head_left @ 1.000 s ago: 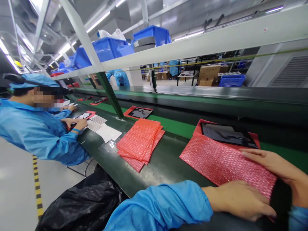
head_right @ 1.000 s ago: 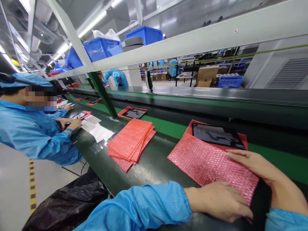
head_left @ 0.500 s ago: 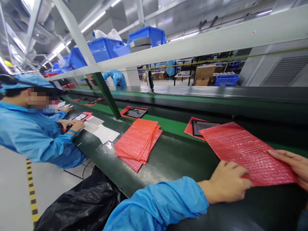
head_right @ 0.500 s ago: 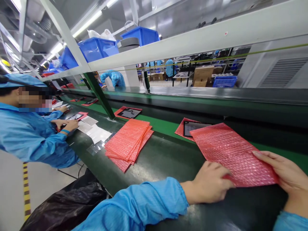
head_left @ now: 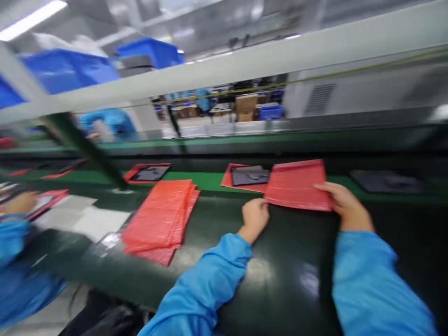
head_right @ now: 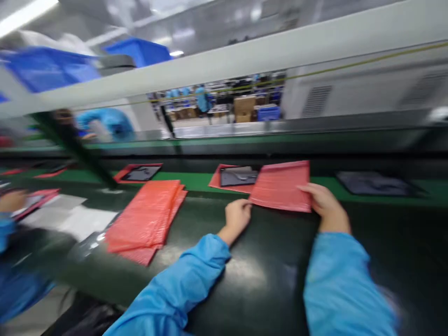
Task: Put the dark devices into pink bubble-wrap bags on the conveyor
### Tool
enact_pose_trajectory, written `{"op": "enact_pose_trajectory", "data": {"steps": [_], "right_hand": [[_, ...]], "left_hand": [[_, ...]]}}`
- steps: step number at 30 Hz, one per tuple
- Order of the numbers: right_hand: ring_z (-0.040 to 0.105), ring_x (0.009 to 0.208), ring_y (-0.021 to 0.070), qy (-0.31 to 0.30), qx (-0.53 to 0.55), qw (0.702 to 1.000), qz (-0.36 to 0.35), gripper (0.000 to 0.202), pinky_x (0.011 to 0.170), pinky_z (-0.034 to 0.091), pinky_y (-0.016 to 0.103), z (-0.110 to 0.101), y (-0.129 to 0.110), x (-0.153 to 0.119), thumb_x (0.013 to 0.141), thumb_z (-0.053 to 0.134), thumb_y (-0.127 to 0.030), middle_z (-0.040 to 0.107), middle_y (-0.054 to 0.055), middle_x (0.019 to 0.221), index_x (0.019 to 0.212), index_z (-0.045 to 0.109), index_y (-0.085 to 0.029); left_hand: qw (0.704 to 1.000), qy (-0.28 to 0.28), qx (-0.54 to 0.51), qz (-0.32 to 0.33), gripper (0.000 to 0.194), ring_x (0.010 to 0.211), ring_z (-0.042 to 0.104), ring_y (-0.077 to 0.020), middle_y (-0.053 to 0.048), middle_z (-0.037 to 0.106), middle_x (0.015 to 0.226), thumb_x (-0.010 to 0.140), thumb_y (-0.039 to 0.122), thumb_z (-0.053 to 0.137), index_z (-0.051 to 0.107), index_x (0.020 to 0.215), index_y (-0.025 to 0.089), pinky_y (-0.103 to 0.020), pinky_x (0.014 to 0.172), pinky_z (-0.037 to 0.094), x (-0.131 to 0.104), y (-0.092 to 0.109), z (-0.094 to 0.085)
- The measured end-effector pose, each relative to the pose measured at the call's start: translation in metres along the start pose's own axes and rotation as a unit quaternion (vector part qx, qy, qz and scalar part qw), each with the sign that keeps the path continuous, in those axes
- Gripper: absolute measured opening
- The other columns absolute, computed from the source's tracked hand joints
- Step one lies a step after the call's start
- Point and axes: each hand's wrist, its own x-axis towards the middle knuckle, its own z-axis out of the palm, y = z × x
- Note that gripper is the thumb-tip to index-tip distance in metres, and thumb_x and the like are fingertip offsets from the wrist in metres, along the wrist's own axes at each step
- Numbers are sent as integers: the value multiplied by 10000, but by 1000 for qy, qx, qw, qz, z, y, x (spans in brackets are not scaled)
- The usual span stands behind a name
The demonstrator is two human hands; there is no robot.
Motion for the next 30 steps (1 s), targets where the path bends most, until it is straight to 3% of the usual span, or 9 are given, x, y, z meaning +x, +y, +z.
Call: {"op": "enact_pose_trajectory", "data": {"steps": [2, 7, 10, 12, 16, 19, 22, 24, 30], "right_hand": [[709, 652, 196, -32, 75, 996, 40, 173, 607, 544, 312, 6, -6, -9, 663, 839, -323, 797, 159, 829, 703, 750, -181], [504, 416, 90, 36, 28, 997, 62, 417, 385, 313, 197, 12, -4, -7, 789, 879, -379, 587, 5, 497, 569, 594, -168], [546, 411, 100, 57, 13, 996, 70, 462, 365, 280, 188, 20, -1, -10, 828, 872, -392, 609, 26, 502, 556, 576, -164], [602, 438, 122, 15, -19, 996, 81, 454, 361, 262, 190, 25, -2, -13, 829, 887, -393, 662, 63, 551, 569, 609, -144], [667, 521, 140, -58, -111, 988, 86, 464, 402, 294, 193, 22, -1, -15, 909, 829, -480, 752, 107, 700, 653, 666, -129], [724, 693, 167, 144, -200, 967, 66, 459, 526, 421, 201, 7, 4, -13, 1051, 619, -492, 799, 117, 844, 740, 689, -161], [750, 966, 246, 355, -336, 869, 77, 416, 775, 534, 257, -12, 12, -8, 1081, 522, -458, 811, 136, 981, 834, 732, -196], [734, 1067, 282, 368, -387, 841, 83, 336, 896, 541, 303, -22, 17, -1, 1053, 572, -460, 805, 135, 1045, 918, 755, -212], [714, 1195, 291, 290, -416, 860, 63, 237, 1061, 526, 362, -36, 16, 31, 1012, 643, -354, 792, 116, 1211, 1153, 792, -235]], "left_hand": [[1000, 24, -7, -5, 231, 1072, 756, -257, -68, 811, 1118, 1000, 108, 615, 803, 1096, 202, -372, 999, 590, -1, -3, 1], [994, 54, -36, 87, 359, 996, 728, -267, -131, 716, 1188, 940, 86, 610, 702, 1282, 141, -410, 959, 612, -6, -12, 22], [991, 54, -12, 119, 559, 1163, 703, -296, -192, 574, 1419, 915, 91, 634, 608, 1471, 149, -421, 1000, 622, -11, 1, 36], [990, 30, 22, 135, 696, 1323, 643, -337, -213, 442, 1594, 884, 71, 662, 553, 1562, 183, -446, 1063, 608, -8, 15, 48], [988, -3, 58, 143, 472, 1396, 590, -392, -198, 523, 1578, 881, 39, 631, 777, 1309, 176, -520, 1167, 539, 8, 39, 73], [991, 9, 29, 130, 378, 1278, 660, -366, -174, 681, 1386, 910, 54, 582, 833, 1169, 167, -514, 1138, 554, 17, 42, 83], [992, 23, -7, 120, 383, 1208, 697, -334, -156, 728, 1300, 880, 38, 562, 833, 1125, 154, -479, 1109, 569, 19, 37, 84], [994, 28, -24, 103, 385, 1176, 712, -322, -154, 741, 1264, 856, 22, 552, 833, 1090, 139, -461, 1086, 578, 20, 34, 83], [994, 36, -84, 62, 336, 1116, 721, -287, -110, 756, 1140, 823, 6, 539, 814, 914, 176, -419, 1051, 573, 26, 37, 82]]}}
